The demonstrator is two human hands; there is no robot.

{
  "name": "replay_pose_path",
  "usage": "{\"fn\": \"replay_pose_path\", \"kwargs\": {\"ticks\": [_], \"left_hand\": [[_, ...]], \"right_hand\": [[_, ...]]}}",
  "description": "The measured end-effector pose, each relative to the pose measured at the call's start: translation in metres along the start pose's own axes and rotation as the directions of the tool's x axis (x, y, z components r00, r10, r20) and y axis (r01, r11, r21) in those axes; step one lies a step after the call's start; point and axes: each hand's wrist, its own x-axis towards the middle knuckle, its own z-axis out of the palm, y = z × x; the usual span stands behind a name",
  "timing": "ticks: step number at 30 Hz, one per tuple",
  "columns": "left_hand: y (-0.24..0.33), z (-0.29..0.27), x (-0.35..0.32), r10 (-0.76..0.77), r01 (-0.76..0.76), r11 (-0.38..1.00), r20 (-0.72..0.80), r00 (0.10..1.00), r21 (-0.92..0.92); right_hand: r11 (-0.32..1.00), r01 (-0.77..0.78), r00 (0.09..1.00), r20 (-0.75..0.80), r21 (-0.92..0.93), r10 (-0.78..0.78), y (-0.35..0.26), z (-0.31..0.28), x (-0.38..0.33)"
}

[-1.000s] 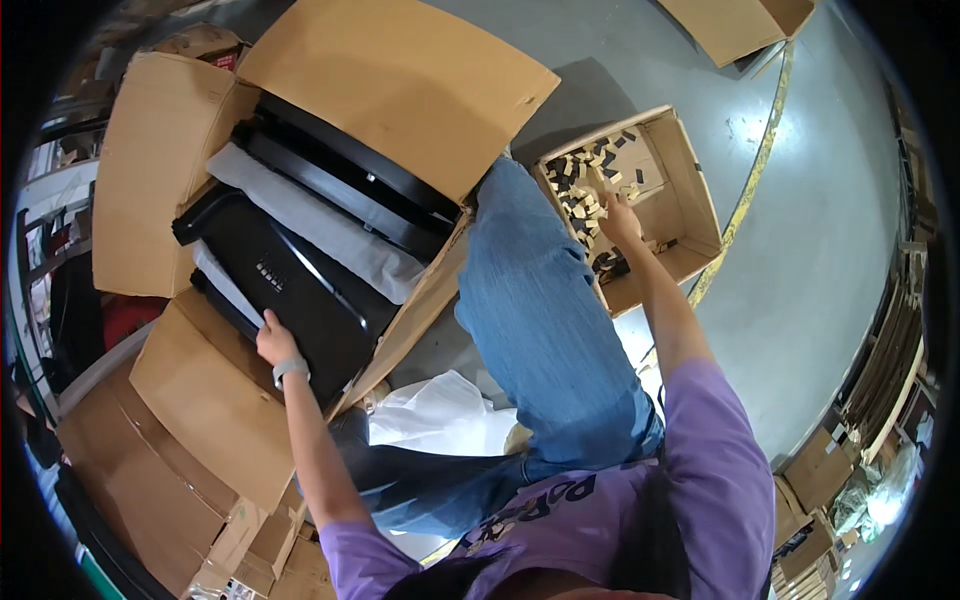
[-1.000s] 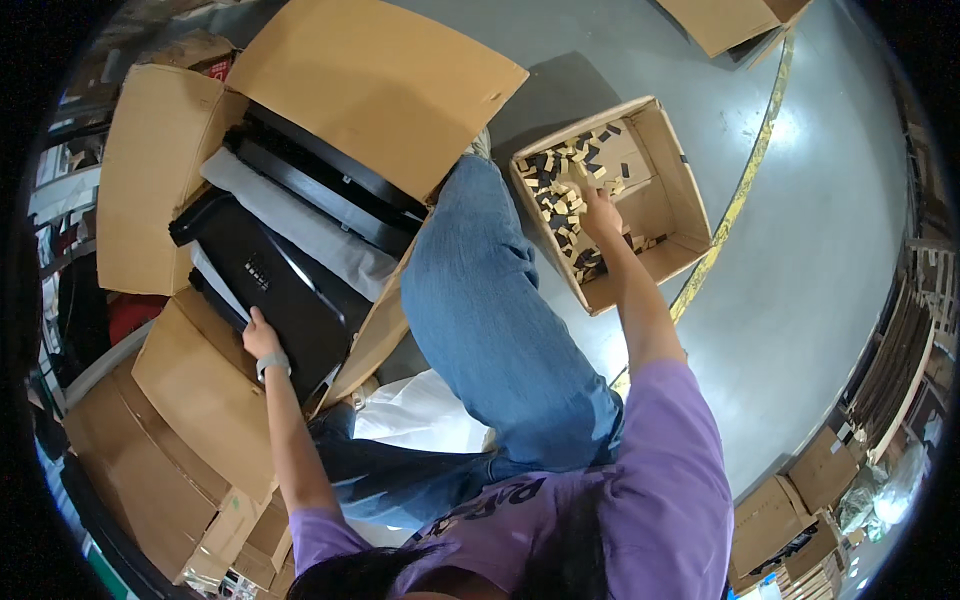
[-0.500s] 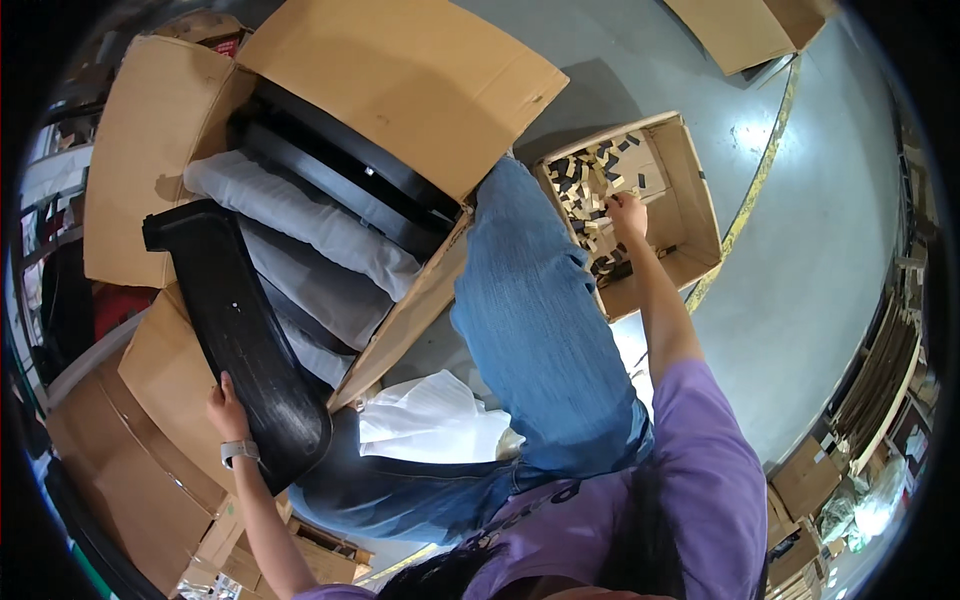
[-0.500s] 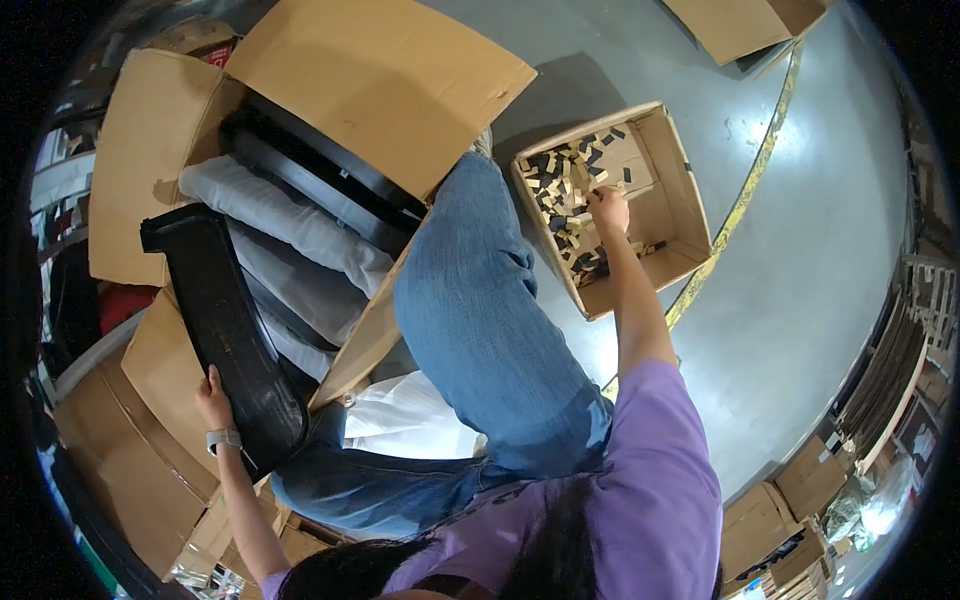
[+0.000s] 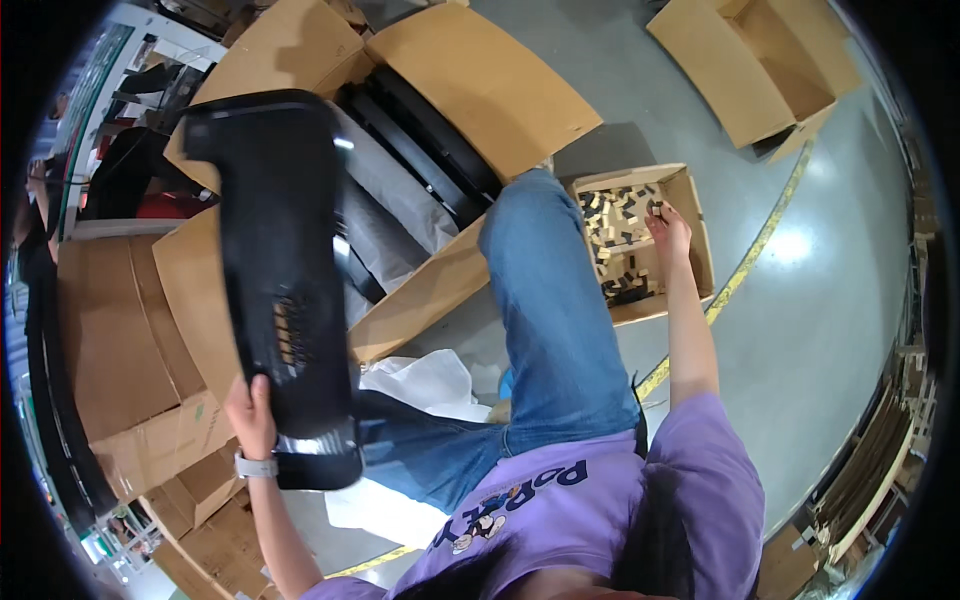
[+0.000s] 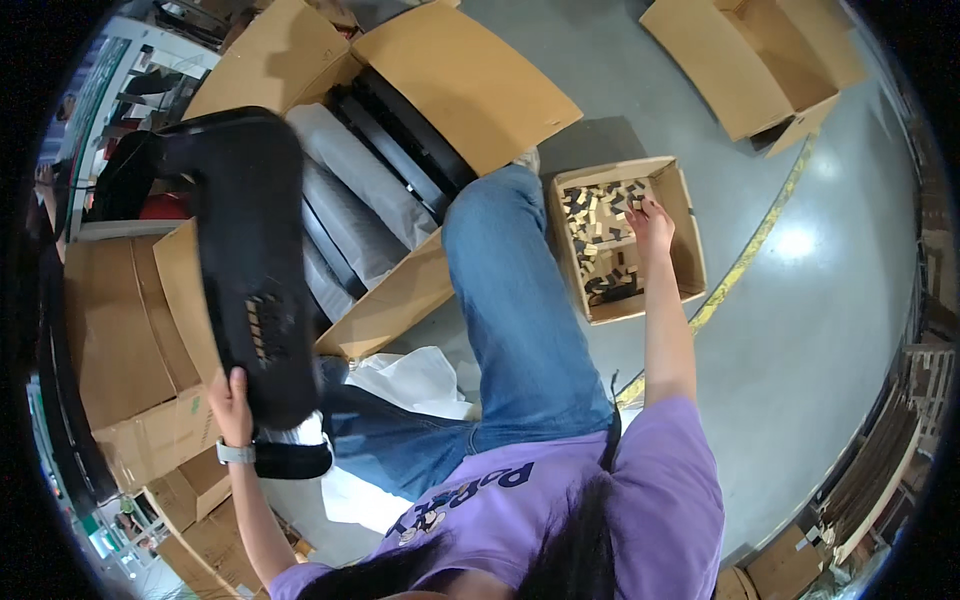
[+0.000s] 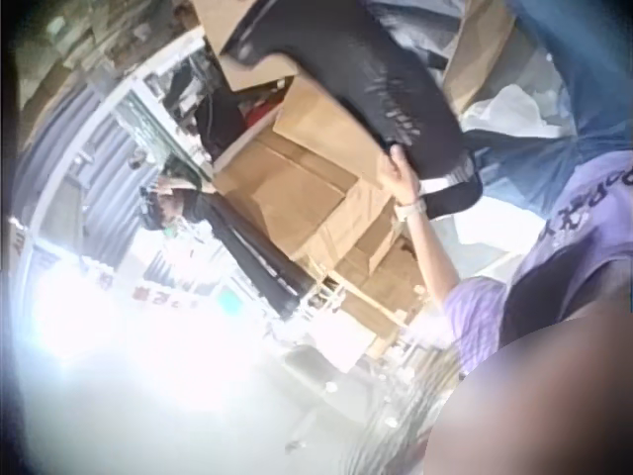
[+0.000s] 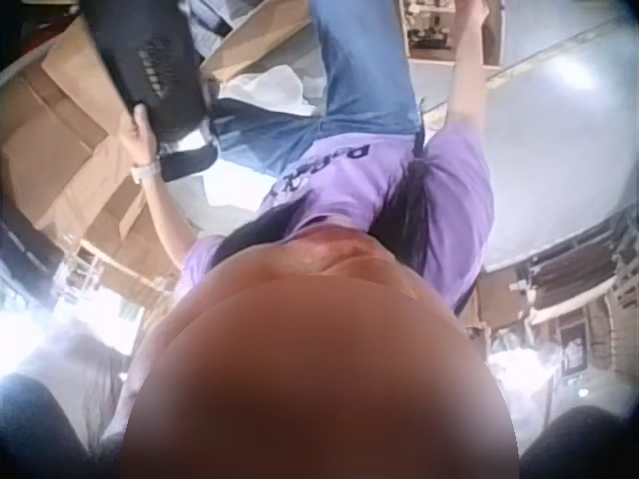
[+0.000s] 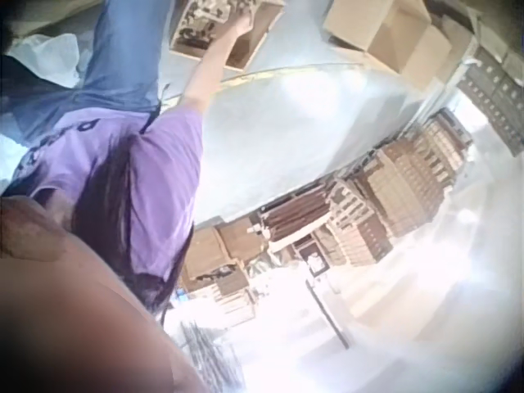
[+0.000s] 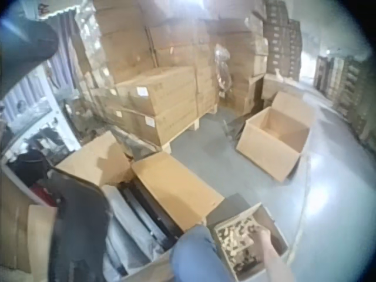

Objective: Attaching small black plastic pieces to larger black plastic panels and organizing them into a cardboard box.

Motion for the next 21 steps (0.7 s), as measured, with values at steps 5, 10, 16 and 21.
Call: {"fn": "replay_pose_path", "kwargs": {"ticks": [5,10,16,21], "left_hand": [[0.040,0.034,-0.049,0.258,-0.278,0.960,0.282,0.924,0.031],[0.038,0.063,-0.046,0.373,-0.384,0.923,0.255,0.892,-0.008],[0.097,0.060,-0.046,0.390,-0.388,0.921,-0.031,0.920,0.038],[0.120,-0.007,-0.133,0.249,-0.752,0.141,-0.712,0.657,-0.644]], "right_hand": [[0.957,0.036,0.969,0.225,0.286,-0.103,-0.102,0.022,-0.084],[0.883,0.042,0.914,0.339,0.468,-0.223,-0.162,0.041,-0.178],[0.918,-0.172,0.717,0.685,0.358,-0.133,-0.144,0.114,-0.260],[0.952,-0.267,0.498,0.867,0.152,0.001,-0.110,0.167,-0.308]]}}
